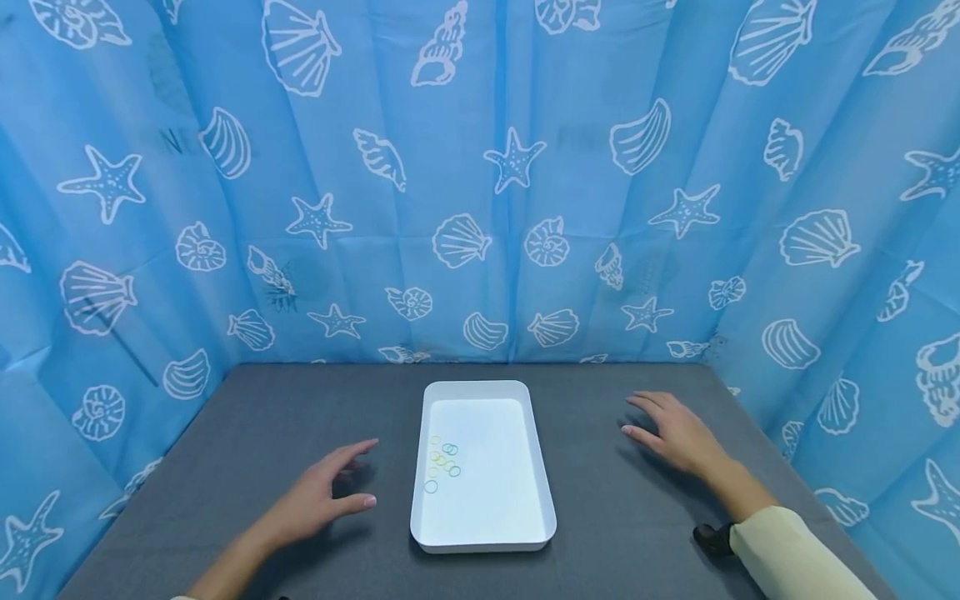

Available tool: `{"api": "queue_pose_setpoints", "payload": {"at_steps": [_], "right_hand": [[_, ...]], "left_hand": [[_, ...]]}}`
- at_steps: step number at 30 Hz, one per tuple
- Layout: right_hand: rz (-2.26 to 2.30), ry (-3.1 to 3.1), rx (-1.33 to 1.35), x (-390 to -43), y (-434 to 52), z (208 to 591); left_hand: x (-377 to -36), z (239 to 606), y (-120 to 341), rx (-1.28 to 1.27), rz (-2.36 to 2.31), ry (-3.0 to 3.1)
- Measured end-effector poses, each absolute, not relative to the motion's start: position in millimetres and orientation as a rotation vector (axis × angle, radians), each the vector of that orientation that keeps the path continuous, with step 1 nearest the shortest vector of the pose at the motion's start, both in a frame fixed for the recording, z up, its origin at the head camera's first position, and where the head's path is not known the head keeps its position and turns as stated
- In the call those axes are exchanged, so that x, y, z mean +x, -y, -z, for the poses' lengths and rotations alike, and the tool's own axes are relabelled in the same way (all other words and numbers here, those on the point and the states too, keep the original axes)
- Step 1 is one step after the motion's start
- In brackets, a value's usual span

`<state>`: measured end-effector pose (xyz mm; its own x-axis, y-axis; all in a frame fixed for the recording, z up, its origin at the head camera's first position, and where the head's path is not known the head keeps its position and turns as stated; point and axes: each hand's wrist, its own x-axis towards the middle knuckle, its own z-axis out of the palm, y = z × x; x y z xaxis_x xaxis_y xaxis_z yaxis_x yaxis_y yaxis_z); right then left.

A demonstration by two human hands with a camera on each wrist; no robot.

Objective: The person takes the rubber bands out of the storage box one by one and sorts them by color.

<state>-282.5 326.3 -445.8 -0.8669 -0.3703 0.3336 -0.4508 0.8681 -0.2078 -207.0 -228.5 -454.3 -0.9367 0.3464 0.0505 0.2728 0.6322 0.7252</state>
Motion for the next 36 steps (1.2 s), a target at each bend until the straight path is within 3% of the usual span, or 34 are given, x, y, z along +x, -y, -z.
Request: {"api": "queue_pose_setpoints", "payload": {"at_steps": [16,36], "right_hand": [[-0.924,2.631,0.525,-295,-277,439],[-1.717,2.480,0.441,-295,-220,410]], "left_hand": [[-211,468,191,0.476,-1.563,-2.573],[-218,482,176,0.306,-1.828,-2.343]]}}
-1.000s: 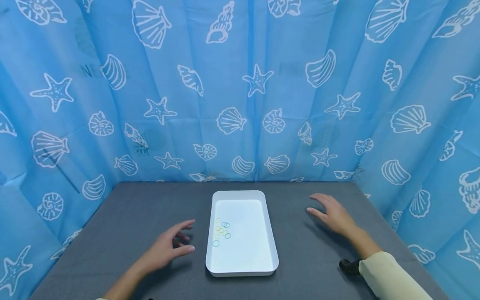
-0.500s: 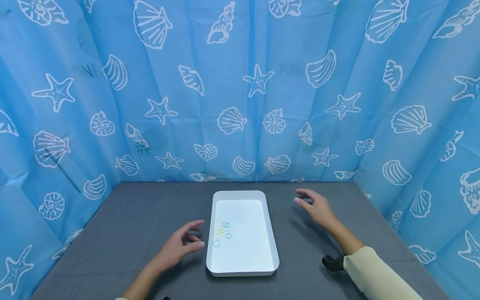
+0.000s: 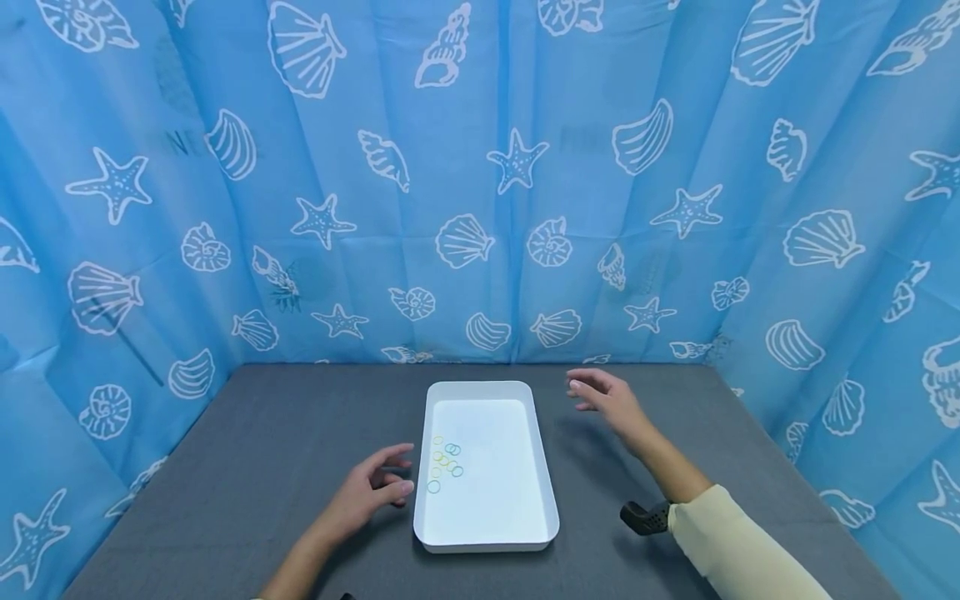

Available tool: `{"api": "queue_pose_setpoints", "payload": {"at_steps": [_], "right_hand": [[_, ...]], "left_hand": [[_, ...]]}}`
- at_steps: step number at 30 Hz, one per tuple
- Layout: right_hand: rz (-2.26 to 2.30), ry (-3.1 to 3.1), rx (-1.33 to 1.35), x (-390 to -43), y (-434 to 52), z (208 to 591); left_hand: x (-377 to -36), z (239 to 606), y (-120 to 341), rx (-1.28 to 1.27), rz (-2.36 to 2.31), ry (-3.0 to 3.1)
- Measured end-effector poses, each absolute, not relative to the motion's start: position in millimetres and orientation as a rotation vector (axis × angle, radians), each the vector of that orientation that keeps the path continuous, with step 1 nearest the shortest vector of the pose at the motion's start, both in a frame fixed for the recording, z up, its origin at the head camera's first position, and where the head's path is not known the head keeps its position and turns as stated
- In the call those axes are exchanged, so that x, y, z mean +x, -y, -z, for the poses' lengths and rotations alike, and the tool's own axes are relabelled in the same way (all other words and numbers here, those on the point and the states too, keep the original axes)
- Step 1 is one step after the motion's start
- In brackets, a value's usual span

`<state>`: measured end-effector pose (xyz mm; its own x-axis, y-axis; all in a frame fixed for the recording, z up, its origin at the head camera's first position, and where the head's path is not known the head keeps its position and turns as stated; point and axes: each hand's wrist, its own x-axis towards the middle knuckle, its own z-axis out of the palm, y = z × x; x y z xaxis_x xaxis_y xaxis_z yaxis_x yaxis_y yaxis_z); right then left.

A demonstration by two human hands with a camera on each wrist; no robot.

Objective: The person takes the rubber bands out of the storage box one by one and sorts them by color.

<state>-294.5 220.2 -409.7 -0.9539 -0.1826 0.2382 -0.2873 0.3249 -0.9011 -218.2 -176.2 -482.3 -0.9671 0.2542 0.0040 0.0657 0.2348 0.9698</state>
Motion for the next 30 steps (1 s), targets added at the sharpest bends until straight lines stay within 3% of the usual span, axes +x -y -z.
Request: {"api": "queue_pose_setpoints", "payload": {"at_steps": [17,30], "right_hand": [[-1.904,2.462,0.393,-302,-180,378],[-1.967,2.465,0.401,-309,-144,382]], "left_hand": [[-216,475,164,0.272,-1.922,-2.306],[-228,483,158,0.269,-1.802,-2.322]]}}
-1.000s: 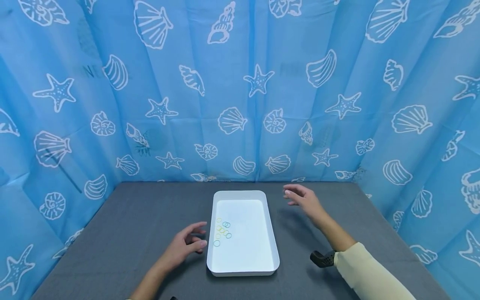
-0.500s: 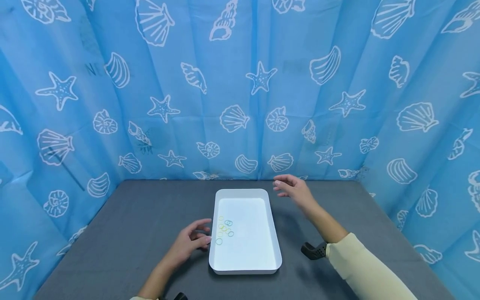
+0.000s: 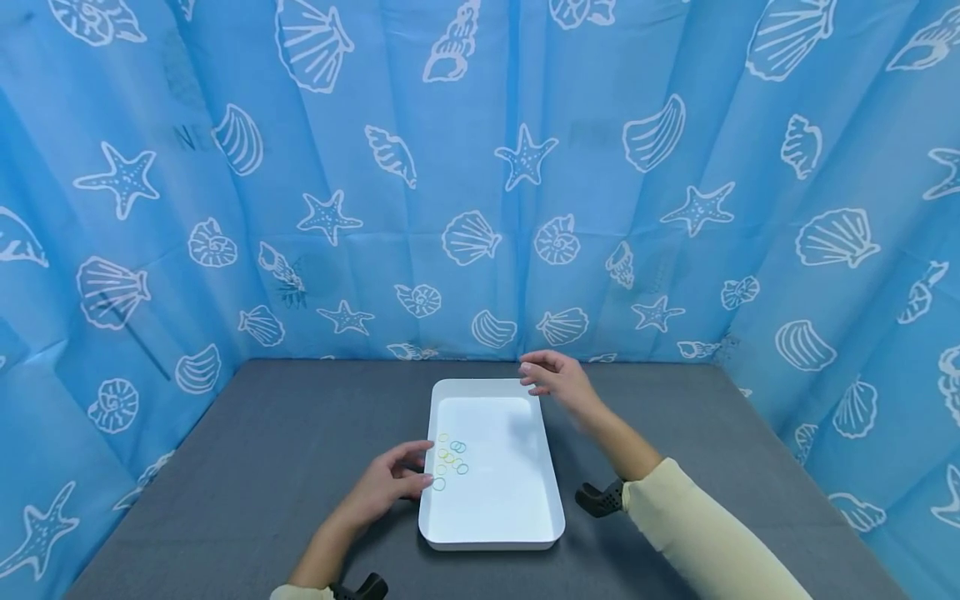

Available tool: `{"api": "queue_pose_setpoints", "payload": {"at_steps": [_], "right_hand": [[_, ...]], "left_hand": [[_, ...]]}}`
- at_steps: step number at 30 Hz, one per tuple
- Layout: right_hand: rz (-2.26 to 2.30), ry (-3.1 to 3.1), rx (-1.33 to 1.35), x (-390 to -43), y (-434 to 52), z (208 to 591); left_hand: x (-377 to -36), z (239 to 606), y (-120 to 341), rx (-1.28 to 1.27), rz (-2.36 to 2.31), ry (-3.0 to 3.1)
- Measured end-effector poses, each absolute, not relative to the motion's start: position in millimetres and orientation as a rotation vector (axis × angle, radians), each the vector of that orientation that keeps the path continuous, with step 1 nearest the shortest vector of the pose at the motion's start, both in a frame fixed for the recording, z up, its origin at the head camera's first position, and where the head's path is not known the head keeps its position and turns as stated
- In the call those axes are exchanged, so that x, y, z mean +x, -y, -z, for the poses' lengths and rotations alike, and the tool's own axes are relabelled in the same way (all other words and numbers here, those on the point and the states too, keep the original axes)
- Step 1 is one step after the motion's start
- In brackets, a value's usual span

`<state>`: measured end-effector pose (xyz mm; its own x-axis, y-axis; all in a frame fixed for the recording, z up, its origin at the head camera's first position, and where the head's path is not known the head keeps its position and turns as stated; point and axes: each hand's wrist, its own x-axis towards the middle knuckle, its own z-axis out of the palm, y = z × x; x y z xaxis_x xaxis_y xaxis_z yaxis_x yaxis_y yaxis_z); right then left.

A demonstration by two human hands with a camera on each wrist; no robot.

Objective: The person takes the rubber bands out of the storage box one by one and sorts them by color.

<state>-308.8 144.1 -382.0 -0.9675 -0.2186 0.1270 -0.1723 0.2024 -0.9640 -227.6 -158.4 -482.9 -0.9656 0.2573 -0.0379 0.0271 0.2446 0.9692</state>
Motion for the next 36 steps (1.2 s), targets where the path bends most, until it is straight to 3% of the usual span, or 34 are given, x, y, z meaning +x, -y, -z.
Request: {"api": "queue_pose_setpoints", "payload": {"at_steps": [26,36], "right_hand": [[1.567,-2.449,-0.306,-324,-88,418],[1.445,-2.464,-0.486,-324,-71,434]], "left_hand": [[-231,485,163,0.318,-1.851,-2.226],[-231,486,165,0.344,-1.845,-2.228]]}}
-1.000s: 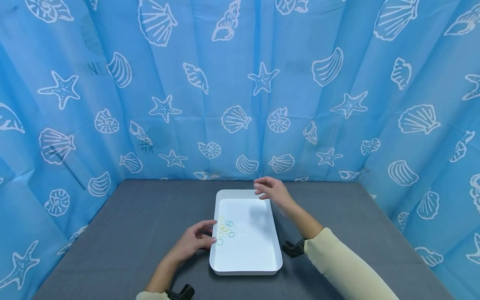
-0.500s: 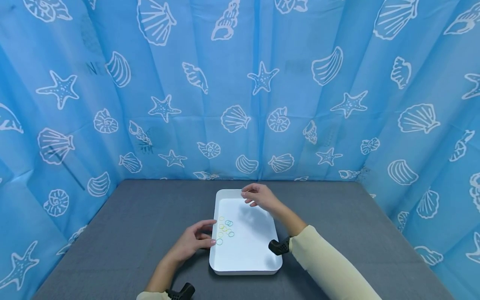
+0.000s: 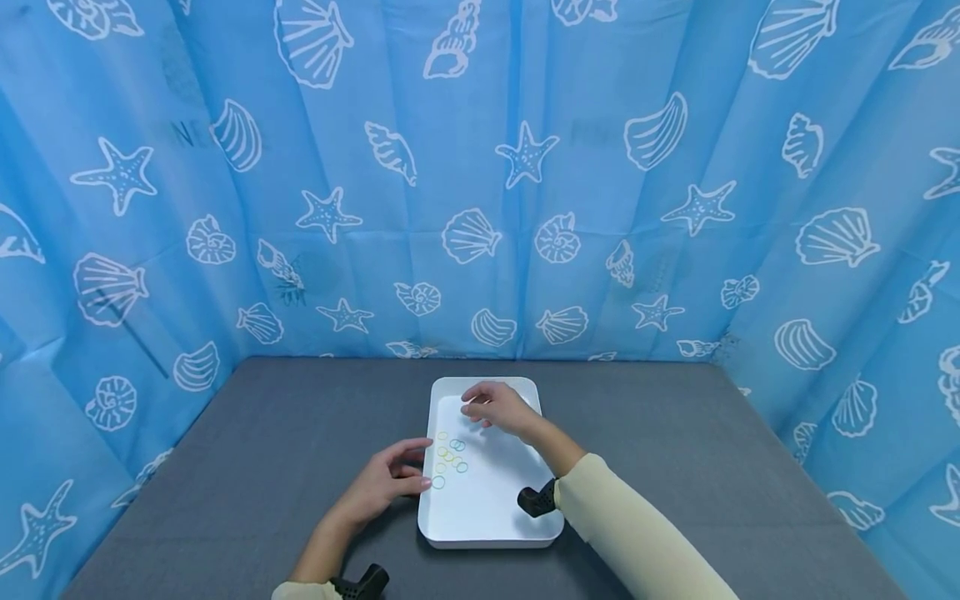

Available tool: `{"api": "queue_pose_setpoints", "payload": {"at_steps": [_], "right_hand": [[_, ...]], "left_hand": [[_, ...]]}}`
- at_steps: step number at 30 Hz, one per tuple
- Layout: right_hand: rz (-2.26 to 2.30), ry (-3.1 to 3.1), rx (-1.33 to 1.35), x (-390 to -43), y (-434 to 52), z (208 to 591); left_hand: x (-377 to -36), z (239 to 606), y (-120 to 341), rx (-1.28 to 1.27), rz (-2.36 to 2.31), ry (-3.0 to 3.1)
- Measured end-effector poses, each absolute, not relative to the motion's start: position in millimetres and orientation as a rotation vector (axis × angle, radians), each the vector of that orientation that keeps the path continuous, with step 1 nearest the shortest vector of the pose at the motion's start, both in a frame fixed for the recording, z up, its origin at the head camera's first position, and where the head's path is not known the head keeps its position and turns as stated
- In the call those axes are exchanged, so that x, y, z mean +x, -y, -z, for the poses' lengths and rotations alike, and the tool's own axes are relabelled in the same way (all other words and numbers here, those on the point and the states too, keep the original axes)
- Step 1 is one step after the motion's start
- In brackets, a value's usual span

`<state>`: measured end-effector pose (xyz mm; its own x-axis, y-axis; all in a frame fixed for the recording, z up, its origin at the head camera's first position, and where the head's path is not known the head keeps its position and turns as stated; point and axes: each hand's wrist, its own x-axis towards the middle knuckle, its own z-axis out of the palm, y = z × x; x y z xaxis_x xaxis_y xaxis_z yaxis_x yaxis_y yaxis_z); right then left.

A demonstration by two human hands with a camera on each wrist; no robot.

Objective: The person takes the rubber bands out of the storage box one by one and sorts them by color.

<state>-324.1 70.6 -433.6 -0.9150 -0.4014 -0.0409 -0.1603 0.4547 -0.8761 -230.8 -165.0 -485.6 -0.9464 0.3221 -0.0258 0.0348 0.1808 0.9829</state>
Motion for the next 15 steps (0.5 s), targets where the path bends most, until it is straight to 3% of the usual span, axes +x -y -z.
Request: {"api": "queue_pose_setpoints", "payload": {"at_steps": [15], "right_hand": [[1.354,-2.426,-0.453,-326,-61,459]], "left_hand": [[-231,486,165,0.349,-1.862,-2.201]]}}
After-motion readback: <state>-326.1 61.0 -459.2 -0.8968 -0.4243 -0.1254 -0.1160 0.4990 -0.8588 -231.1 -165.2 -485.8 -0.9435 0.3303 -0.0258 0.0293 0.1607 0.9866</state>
